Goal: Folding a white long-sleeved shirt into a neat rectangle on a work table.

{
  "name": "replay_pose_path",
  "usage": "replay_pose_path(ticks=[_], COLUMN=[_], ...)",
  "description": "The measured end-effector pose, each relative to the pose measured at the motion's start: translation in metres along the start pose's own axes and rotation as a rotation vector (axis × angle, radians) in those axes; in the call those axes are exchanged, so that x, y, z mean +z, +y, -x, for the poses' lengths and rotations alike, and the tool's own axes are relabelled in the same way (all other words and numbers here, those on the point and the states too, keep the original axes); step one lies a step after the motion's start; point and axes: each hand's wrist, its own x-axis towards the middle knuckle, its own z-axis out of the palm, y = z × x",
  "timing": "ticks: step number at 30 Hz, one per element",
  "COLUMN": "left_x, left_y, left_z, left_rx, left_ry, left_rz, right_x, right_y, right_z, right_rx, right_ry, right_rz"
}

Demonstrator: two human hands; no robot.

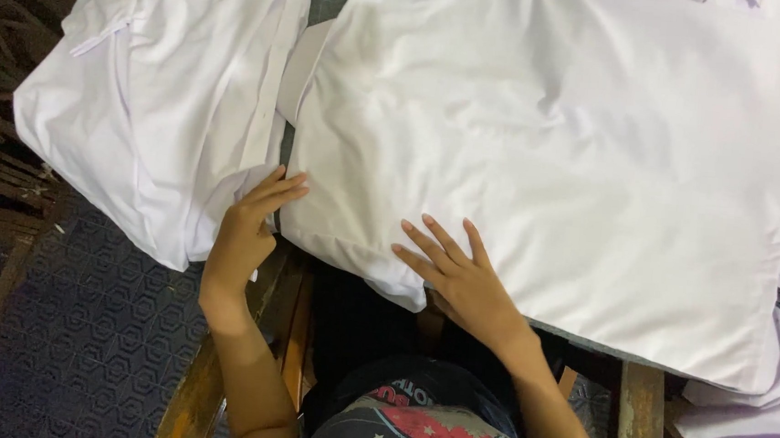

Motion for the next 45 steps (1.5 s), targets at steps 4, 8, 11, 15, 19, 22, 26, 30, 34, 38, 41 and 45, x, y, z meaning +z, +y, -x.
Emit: replay_pose_path(ticks=[4, 8, 11, 15, 19, 22, 26, 30, 34, 38, 41, 45], left_x=[0.003, 0.002, 0.001, 0.008, 0.013, 0.019, 0.020, 0.037, 0.043, 0.054, 0.060, 0.057], left_y=[0.004, 0.006, 0.000, -0.015, -0.033, -0.039, -0.017, -0.031, -0.036, -0.055, -0.063, -0.032], left_z=[0.002, 0.001, 0.000, -0.001, -0.013, -0.034, -0.073, -0.110, -0.122, -0.129, -0.128, -0.123], left_rx=[-0.001, -0.002, 0.029, 0.124, 0.215, 0.135, 0.255, 0.067, -0.018, -0.045, -0.029, -0.043], left_ry=[0.048, 0.050, 0.014, 0.033, 0.117, 0.259, 0.434, 0.463, 0.435, 0.506, 0.580, 0.569], left_rz=[0.023, 0.026, 0.013, 0.035, -0.030, -0.136, 0.005, 0.099, 0.021, -0.050, -0.086, -0.132], right_x=[-0.001, -0.005, -0.021, -0.056, -0.036, -0.025, -0.012, 0.004, -0.004, -0.071, -0.111, -0.092], right_y=[-0.013, -0.009, 0.002, 0.019, 0.048, 0.077, 0.127, 0.166, 0.179, 0.148, 0.115, 0.108], right_z=[-0.006, -0.011, -0.018, -0.029, -0.034, -0.050, -0.082, -0.097, -0.077, -0.030, 0.008, 0.094], right_rx=[0.012, -0.127, -0.122, 0.048, 0.140, 0.277, 0.483, 0.701, 0.840, 0.724, 0.723, 1.019], right_ry=[0.089, 0.221, 0.296, 0.386, 0.318, 0.205, 0.030, -0.140, -0.248, -0.380, -0.386, -0.144], right_rz=[-0.038, -0.173, -0.488, -0.997, -0.984, -0.968, -0.938, -0.906, -0.873, -0.889, -0.730, -0.750])
